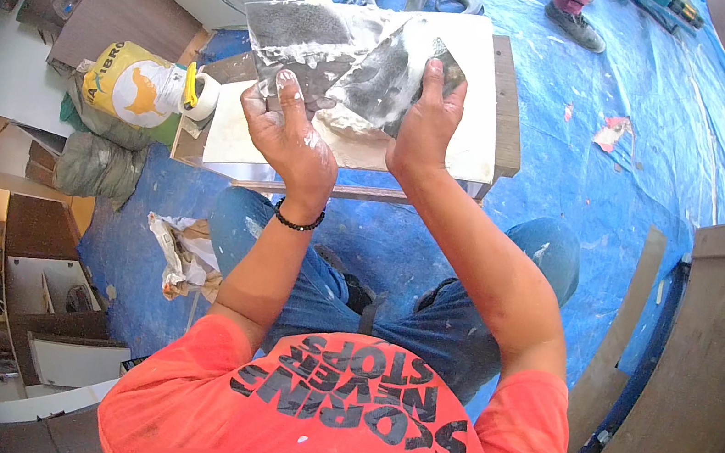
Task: The person mixes white plaster on a board using two trowels, then applies the plaster to the ceiling in a room under renovation. The person repeatedly scrapes and smooths the material before spreading it on the ceiling surface.
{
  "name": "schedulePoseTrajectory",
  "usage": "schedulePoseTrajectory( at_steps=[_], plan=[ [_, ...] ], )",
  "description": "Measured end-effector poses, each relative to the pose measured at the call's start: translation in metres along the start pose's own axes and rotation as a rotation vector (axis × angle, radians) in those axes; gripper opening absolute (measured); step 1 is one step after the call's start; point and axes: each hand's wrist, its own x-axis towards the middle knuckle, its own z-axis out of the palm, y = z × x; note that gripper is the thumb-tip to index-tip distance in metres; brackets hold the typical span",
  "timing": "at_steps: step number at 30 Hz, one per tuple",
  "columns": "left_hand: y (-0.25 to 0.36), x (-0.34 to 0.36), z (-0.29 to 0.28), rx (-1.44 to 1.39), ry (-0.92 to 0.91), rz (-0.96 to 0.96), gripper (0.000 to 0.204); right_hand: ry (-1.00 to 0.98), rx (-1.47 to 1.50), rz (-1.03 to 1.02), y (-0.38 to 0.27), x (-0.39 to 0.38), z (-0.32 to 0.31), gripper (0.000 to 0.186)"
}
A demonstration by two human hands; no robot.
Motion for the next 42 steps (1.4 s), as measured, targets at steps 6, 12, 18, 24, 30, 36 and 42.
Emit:
schedulePoseTrajectory(
  at_steps=[6,12,18,24,30,36,42],
  plan=[
    [0.005,0.001,-0.002,0.099,-0.133,0.036,0.014,-0.061,-0.034,-0.118,-0.001,0.022,-0.007,0.042],
    [0.004,0.018,-0.012,0.245,-0.403,0.076,0.014,-0.144,-0.104,-0.275,-0.013,0.036,-0.007,0.032],
    [0.013,0.035,-0.013,0.398,-0.387,0.073,0.014,-0.134,-0.074,-0.301,-0.031,0.035,0.003,0.029],
    [0.020,0.045,0.003,0.372,-0.333,0.143,0.013,-0.141,-0.201,-0.408,-0.014,0.032,-0.004,0.028],
    [0.014,0.027,-0.005,0.479,-0.517,0.228,0.017,-0.104,-0.239,-0.442,-0.019,0.038,-0.005,0.028],
    [0.022,0.050,-0.025,0.675,-0.508,0.417,0.015,-0.104,-0.010,-0.376,-0.046,0.040,0.007,0.028],
    [0.037,0.062,-0.025,0.752,-0.429,0.798,0.027,-0.086,0.087,-0.370,-0.045,0.049,0.003,0.026]
  ],
)
